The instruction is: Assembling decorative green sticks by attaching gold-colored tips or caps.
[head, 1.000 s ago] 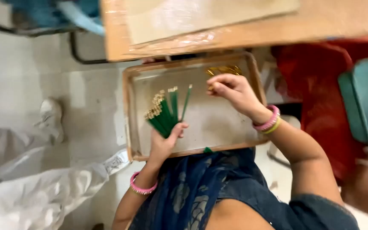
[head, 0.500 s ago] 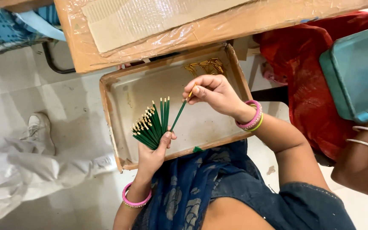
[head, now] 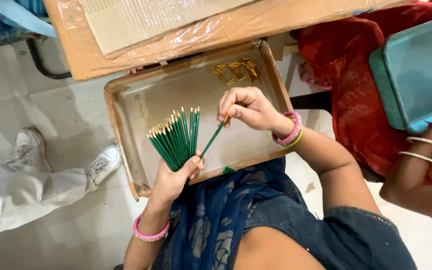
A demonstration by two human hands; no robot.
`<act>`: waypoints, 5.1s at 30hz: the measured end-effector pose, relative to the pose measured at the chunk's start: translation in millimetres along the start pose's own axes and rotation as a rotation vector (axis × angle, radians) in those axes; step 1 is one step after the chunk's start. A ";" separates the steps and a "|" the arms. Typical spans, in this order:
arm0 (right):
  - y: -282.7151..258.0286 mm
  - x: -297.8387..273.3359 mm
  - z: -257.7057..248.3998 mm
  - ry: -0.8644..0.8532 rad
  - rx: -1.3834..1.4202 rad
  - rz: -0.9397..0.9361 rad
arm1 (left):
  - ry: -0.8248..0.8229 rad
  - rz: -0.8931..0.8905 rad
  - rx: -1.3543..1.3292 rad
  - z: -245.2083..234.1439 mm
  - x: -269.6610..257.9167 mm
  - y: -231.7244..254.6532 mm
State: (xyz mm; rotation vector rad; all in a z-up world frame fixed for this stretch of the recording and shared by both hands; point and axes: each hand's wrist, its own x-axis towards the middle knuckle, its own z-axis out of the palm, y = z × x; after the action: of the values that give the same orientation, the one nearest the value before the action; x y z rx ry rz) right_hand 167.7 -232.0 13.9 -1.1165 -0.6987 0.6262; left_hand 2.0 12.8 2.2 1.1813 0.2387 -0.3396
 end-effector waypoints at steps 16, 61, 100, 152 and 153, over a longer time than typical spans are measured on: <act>86.1 0.9 3.1 -0.138 -0.921 -0.042 | 0.349 0.484 0.988 -28.9 2.5 -10.7; 42.0 0.0 49.2 0.289 -0.287 0.068 | 0.302 0.377 0.561 -2.3 -7.4 -3.5; 157.6 17.2 -150.6 -0.066 -1.941 0.119 | 0.409 0.184 0.285 -47.8 22.8 -68.3; 13.4 -13.2 54.0 0.160 -0.139 0.043 | 0.057 0.117 0.009 7.5 -12.4 -8.3; 31.4 -19.9 58.5 0.245 -0.163 0.006 | 0.133 0.141 0.119 6.8 -10.6 -12.4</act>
State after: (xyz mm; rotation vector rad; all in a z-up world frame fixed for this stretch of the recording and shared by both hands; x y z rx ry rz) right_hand 107.0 -203.3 -3.2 -1.3208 -0.5420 0.4336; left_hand -12.5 3.6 -2.2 1.3325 0.2524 -0.1534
